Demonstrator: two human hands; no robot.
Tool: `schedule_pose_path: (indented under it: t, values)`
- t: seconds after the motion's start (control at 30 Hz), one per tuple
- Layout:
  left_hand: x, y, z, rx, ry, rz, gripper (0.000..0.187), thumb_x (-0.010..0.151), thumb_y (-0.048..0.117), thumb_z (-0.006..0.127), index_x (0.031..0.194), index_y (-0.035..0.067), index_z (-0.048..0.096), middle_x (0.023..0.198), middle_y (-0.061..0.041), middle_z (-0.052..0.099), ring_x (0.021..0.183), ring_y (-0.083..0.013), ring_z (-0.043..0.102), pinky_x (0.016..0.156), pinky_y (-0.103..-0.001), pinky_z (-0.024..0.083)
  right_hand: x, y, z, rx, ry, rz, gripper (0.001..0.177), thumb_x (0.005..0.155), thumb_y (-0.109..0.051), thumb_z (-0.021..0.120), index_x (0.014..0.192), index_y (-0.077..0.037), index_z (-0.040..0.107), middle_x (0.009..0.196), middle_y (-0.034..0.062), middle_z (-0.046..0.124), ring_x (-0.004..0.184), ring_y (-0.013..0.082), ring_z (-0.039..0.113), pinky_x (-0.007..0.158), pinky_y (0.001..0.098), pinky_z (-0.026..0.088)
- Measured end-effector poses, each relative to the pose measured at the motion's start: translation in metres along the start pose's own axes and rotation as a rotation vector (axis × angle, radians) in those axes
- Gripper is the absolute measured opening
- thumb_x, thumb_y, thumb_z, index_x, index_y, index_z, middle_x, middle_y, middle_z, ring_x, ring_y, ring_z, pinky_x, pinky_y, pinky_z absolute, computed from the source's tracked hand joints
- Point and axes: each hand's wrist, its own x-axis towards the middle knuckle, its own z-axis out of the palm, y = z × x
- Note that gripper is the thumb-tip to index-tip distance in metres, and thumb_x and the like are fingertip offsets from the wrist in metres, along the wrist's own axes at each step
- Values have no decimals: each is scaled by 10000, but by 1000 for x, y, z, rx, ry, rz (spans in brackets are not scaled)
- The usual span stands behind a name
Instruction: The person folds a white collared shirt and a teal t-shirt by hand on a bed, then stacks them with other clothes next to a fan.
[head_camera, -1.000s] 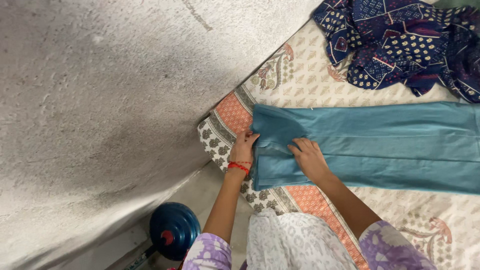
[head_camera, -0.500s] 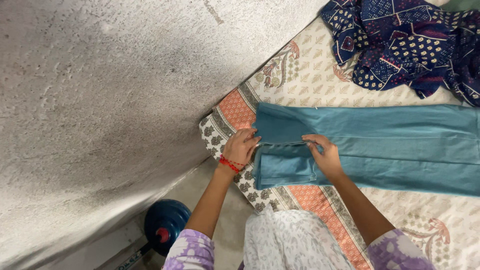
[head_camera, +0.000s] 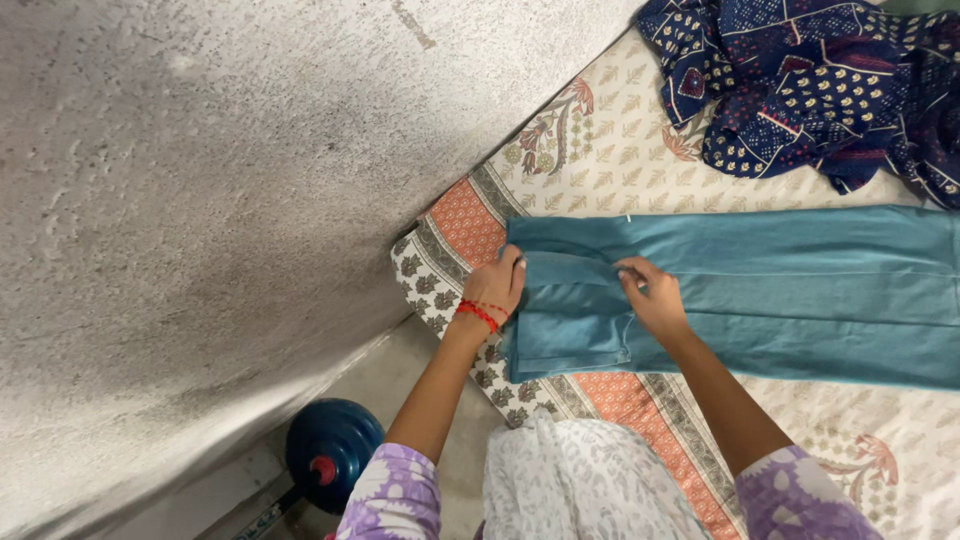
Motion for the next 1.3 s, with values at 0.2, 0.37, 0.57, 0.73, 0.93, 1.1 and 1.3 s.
schedule_pose_path:
  t: [0.2,0.37,0.57,0.73,0.93,1.1,1.3]
  values:
    - [29,-20,28,88,146,-108,245,1016,378,536,1117,169,615,779,-215,707,748,-457,682,678,-576,521,45,10,12,-39,111,-44,155,970,-111,680,1113,-61,712,746,93,679,579,196,602,564,357,488]
    - [19,7,18,-31,307,-174,240,984,313,604,1146,137,632,887,-172,732,835,-408,702,735,-528,544,42,-8,18,-143,168,-1,233,984,-92,657,1215,-63,661,988,132,695,799,259,659,735,392,525]
    - [-8,48,43,6,337,90,286,1013,160,580,1275,50,614,1345,-142,619,1295,-323,571,1119,-465,467,-6,-50,42,-507,94,-338,456,983,-129,599,1427,-34,553,1514,135,496,1409,306,456,1162,513,343]
    - [-6,44,71,271,222,124,709,981,362,572,1526,-50,383,1611,-219,377,1498,-365,339,1200,-524,267,-7,-36,41,-791,-46,-298,682,968,-403,556,1536,-57,410,1635,110,346,1527,261,272,1226,602,138]
    - [-3,35,69,337,155,113,781,997,470,547,1567,-20,332,1656,-183,309,1539,-332,275,1245,-540,211,-1,-2,9,-734,-36,-220,712,1002,-481,490,1586,-107,332,1672,68,302,1562,248,217,1249,599,92]
    - [-2,59,73,468,156,87,721,955,349,564,1507,-73,374,1625,-246,309,1530,-372,264,1220,-583,188,-4,32,-36,-857,3,-200,704,1010,-469,483,1597,-105,344,1678,61,309,1567,242,231,1264,565,125]
    - [14,122,114,272,52,319,674,963,308,566,1516,-46,410,1633,-230,333,1532,-380,284,1250,-551,198,-7,66,-99,-884,69,-133,684,1011,-464,490,1590,-122,366,1676,56,321,1564,238,254,1269,569,142]
